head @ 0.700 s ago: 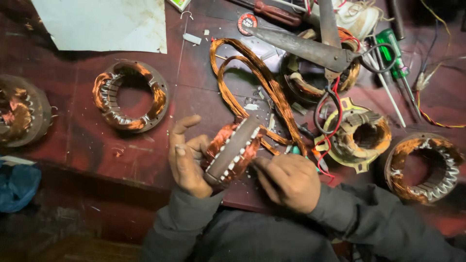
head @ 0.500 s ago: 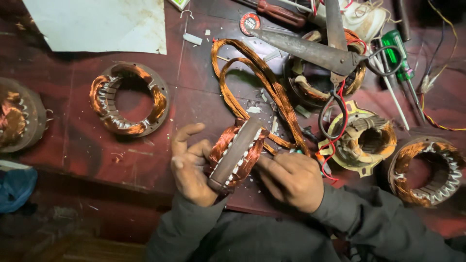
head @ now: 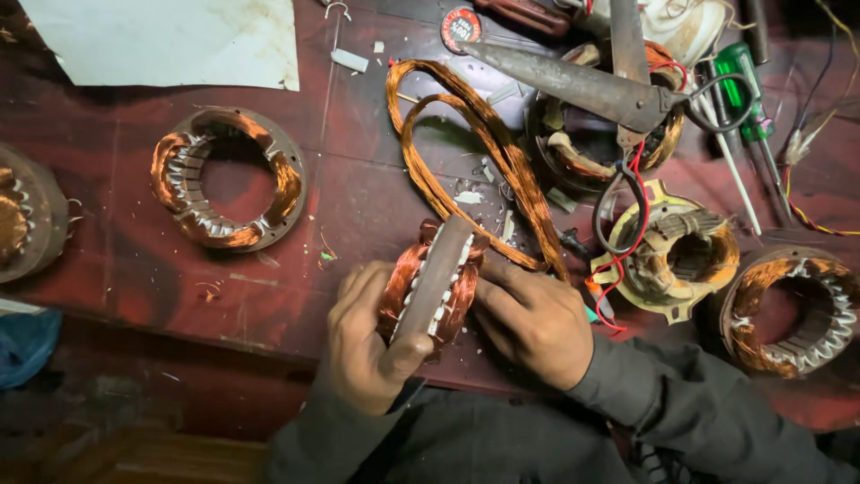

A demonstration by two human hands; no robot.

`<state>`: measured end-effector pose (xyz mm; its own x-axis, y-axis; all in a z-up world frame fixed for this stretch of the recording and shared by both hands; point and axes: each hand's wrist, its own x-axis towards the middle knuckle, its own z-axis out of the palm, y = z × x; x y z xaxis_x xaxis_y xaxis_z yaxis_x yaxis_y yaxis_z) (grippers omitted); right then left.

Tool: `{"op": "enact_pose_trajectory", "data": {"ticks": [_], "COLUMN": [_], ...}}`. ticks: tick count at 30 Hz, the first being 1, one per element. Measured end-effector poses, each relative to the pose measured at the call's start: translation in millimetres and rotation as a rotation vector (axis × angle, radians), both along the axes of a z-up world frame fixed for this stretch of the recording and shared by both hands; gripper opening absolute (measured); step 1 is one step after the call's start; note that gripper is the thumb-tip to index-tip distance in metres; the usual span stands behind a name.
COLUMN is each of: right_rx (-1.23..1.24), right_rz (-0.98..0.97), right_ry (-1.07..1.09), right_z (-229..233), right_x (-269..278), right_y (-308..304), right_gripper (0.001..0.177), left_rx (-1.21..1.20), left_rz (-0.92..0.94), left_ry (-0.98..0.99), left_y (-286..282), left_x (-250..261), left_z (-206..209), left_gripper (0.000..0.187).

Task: The person winds copper wire around a motor stator core, inserting white insulating spacers between layers. They rotate the stator and press the wire into the slots by hand, continuing the winding process across the visible segment.

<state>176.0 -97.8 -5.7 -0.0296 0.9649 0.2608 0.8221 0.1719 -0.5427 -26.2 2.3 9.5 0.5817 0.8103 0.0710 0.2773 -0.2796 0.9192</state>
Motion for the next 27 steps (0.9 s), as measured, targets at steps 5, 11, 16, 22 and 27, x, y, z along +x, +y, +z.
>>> {"op": "enact_pose_trajectory", "data": {"ticks": [5, 11, 16, 22, 27], "right_rx": [0.002, -0.084, -0.069, -0.056, 0.033], "right_rz": [0.004, -0.002, 0.007, 0.022, -0.031], "right_ry": [0.015, 0.064, 0.085, 0.096, 0.078], "right_z": [1, 4, 7, 11, 18], "right_x": [-1, -1, -1, -1, 4], "right_y": [2, 4, 8, 9, 5], "right_gripper": [0.038, 0.04, 0.04, 0.039, 0.036], "left_rx": [0.091, 0.184, 0.204, 0.304, 0.195], "left_rz": [-0.082, -0.023, -0.07, -0.109, -0.133], "left_ry": [0.113, 0.117, 0.136, 0.189, 0.156], "left_y": [4, 1, -2, 1, 7], "left_x": [-4, -1, 4, -2, -7], "left_z": [13, 24, 19, 20, 24], "left_gripper": [0.096, 0.092, 0.08, 0.068, 0.074]}}
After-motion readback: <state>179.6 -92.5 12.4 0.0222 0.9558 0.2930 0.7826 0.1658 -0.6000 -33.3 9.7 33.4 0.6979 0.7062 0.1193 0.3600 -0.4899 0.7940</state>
